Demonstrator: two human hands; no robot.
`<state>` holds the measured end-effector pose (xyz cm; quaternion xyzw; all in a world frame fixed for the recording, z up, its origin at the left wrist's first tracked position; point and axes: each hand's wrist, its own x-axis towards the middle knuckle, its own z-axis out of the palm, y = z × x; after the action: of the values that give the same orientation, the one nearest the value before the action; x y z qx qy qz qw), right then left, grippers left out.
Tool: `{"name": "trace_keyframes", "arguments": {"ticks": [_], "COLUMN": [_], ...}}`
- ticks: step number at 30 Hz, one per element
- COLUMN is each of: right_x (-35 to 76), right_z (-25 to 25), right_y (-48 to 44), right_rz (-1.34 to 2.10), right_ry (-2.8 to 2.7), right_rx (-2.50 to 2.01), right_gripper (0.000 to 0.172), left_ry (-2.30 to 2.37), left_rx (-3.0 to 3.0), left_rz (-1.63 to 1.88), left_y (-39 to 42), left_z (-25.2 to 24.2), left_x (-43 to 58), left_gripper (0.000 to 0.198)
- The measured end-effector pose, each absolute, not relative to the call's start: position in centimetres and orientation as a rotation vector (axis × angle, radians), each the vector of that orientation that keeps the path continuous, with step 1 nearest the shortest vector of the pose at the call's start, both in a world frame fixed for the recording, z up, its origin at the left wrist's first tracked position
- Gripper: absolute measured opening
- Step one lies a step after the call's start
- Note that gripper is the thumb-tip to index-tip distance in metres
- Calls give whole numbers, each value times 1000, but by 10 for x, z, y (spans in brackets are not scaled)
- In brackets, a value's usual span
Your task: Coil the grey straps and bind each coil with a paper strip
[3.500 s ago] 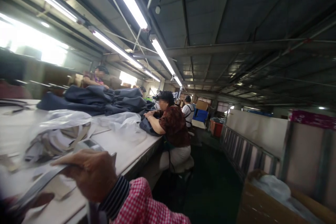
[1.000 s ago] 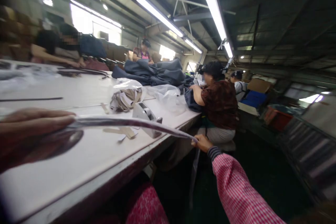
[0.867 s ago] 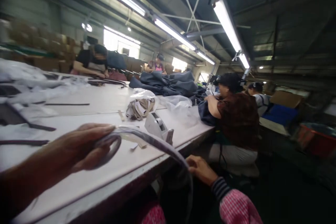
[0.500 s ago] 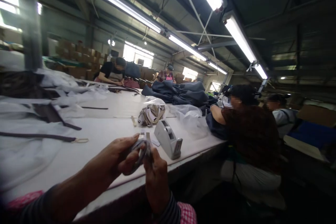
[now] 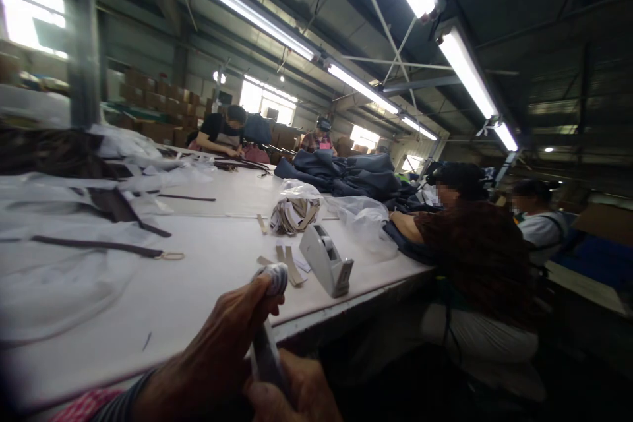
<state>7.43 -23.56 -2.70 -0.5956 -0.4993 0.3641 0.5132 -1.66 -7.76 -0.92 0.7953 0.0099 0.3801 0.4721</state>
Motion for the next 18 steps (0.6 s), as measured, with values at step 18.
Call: {"name": "trace_keyframes", "arguments": {"ticks": [18], "right_x": [114], "right_z": [-12], "right_y": [-188], "right_rz": [180], "right_ry": [-1237], "right_rx": [-1464], "right_gripper": [27], "left_ry": [120], "left_rx": [1301], "left_rz": [366], "left_y": [-87], "left_z": [9], "left_x": [-14], "left_gripper": [46]}}
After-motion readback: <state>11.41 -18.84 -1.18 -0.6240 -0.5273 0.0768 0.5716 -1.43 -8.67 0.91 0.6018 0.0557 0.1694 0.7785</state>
